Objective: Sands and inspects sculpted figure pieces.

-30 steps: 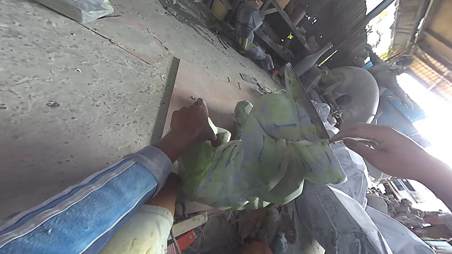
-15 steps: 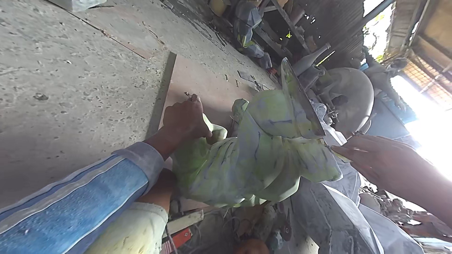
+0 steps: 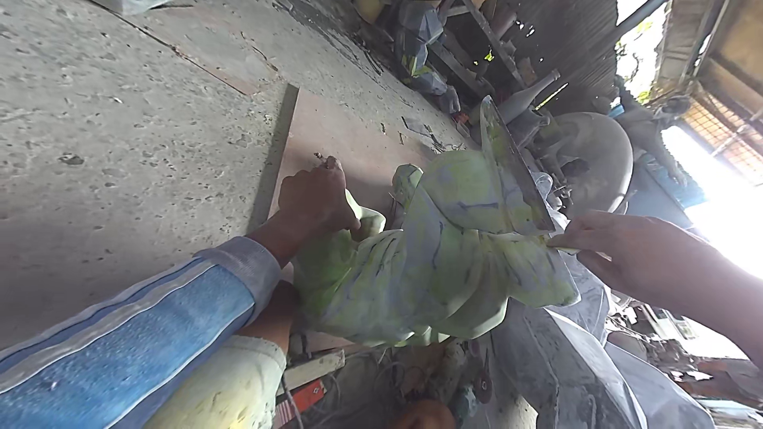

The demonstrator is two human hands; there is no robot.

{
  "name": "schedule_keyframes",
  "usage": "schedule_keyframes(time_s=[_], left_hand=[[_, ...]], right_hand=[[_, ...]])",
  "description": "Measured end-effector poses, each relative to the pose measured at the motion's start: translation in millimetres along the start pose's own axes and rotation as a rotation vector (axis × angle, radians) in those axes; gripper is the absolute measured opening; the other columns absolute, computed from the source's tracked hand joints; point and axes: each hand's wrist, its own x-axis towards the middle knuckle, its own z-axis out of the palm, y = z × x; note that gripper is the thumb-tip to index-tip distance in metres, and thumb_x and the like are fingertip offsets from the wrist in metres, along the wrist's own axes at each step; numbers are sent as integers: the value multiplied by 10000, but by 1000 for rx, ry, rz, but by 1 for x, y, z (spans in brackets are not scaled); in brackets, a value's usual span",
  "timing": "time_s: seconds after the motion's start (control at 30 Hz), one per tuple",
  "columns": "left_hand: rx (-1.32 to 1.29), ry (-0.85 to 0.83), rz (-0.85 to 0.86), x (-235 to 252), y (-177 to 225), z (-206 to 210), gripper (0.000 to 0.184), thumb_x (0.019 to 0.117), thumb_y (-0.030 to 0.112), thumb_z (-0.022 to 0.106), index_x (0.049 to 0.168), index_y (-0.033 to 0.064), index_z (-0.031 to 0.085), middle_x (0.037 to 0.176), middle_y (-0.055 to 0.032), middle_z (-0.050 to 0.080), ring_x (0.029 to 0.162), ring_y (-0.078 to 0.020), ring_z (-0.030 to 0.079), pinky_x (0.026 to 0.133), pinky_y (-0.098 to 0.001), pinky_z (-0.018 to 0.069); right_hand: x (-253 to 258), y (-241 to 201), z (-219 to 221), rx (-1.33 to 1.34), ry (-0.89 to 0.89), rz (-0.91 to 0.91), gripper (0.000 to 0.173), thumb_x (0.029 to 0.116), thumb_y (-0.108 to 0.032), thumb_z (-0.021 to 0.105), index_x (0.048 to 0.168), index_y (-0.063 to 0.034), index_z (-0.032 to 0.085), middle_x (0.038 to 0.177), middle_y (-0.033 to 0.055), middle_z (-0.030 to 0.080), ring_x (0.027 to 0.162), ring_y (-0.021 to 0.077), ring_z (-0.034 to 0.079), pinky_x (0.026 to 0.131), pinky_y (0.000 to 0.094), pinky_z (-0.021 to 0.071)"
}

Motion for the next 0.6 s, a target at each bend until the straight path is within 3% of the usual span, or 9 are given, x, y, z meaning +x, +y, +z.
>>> schedule_keyframes(time_s=[0.1, 0.33, 0.6], left_hand=[[-8, -2, 6, 0, -1, -1, 983, 539, 519, 950, 1285, 52, 513, 991, -188, 673, 872, -417, 683, 634, -594, 527], [-10, 0, -24, 1, 2, 0, 970, 532, 512, 949, 1267, 47, 518, 967, -194, 671, 873, -418, 684, 634, -588, 525], [-4, -8, -24, 1, 4, 0, 976, 522, 530, 952, 1254, 54, 515, 963, -187, 669, 873, -413, 684, 630, -585, 524]], right_hand=[[8, -6, -3, -8, -43, 65, 300, 937, -101, 693, 1191, -242, 767, 1038, 4, 673, 770, 188, 676, 635, 429, 579], [3, -17, -6, -39, -91, 55, 282, 945, -150, 639, 1168, -270, 763, 994, -3, 645, 770, 174, 661, 607, 395, 566], [-33, -42, 1, -51, 39, 45, 329, 902, -168, 615, 1182, -255, 764, 966, 13, 612, 709, 163, 651, 531, 359, 558]])
